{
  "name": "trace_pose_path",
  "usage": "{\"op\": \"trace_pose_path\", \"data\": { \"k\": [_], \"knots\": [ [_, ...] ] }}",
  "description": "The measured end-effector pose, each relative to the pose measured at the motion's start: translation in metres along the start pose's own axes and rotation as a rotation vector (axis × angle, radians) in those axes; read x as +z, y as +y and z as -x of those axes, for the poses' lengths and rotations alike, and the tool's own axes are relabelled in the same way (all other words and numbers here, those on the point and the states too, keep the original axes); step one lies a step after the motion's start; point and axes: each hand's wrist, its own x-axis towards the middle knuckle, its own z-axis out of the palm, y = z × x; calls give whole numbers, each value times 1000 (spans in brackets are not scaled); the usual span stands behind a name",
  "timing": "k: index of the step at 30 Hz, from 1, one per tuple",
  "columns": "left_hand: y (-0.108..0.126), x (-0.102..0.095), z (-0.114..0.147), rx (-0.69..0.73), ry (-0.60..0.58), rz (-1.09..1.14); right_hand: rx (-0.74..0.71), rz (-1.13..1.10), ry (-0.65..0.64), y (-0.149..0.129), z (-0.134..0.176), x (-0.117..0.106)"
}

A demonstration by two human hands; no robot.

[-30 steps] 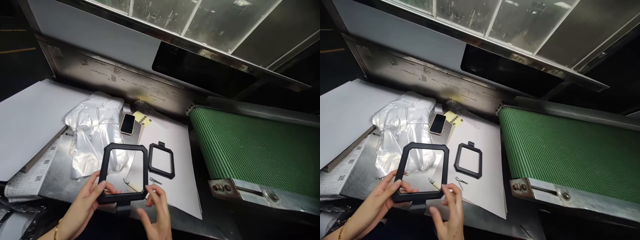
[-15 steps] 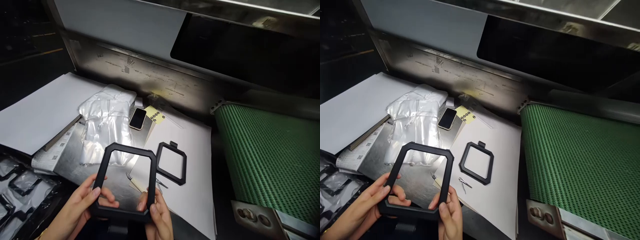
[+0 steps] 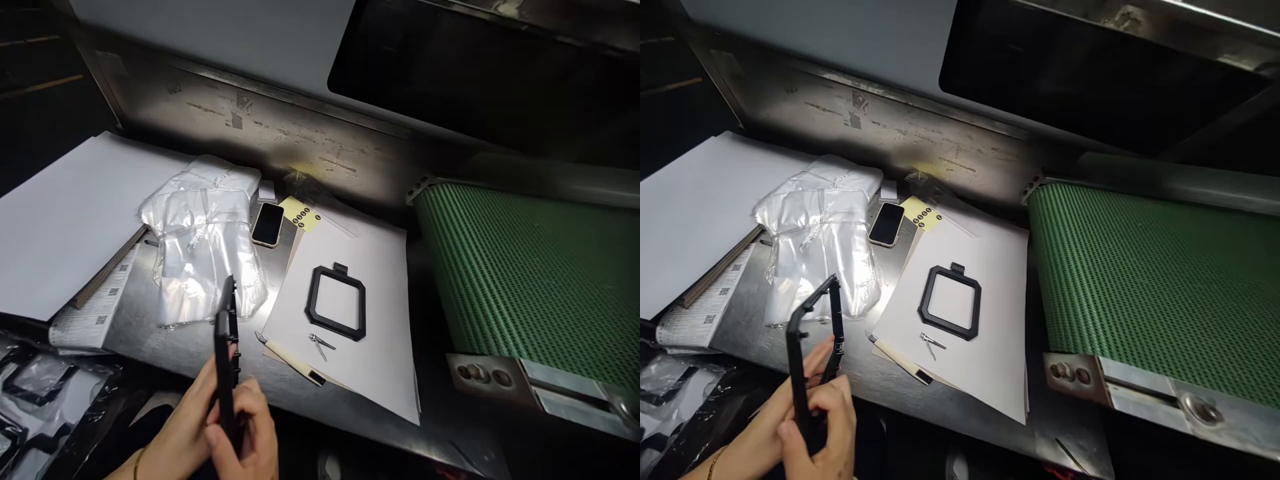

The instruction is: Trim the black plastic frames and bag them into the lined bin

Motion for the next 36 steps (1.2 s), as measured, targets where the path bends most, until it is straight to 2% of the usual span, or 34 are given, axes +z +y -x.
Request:
{"op": "trace_pose_path", "data": {
  "k": [3,5,7,9,11,14,16,18,21,23,26,28,30,32,34,36],
  "knots": [
    [3,-11,0,0,12,3,-51,230,-140,-3,0,18],
    [14,-23,1,-36,9,48,-168,468,-197,-9,-8,10],
    [29,-37,3,-103,-101,167,-269,745,-84,-11,-22,-16],
    [45,-51,7,-196,-257,376,-229,866,145,-4,-38,-54],
    [55,-62,12,-273,-377,589,-178,976,291,12,-53,-95],
    [62,-74,17,-293,-451,710,-98,1105,351,41,-63,-142],
    [62,-80,20,-262,-496,712,-76,1156,354,55,-63,-158],
    [60,-84,21,-225,-539,678,-79,1181,355,61,-61,-165],
    [58,-89,22,-181,-586,590,-89,1171,348,57,-59,-162],
    [56,-91,24,-163,-600,535,-84,1134,336,44,-57,-152],
    [55,-91,25,-140,-591,464,-86,1067,293,11,-52,-127],
    [57,-90,25,-125,-589,409,-116,1030,214,-19,-47,-104],
    [62,-88,25,-135,-589,324,-173,1001,80,-50,-41,-80],
    [68,-87,25,-162,-625,251,-302,966,-162,-78,-36,-59],
    [73,-88,26,-176,-661,205,-391,940,-403,-98,-32,-42],
    [75,-91,29,-135,-659,171,-422,944,-570,-110,-29,-28]
  ]
}}
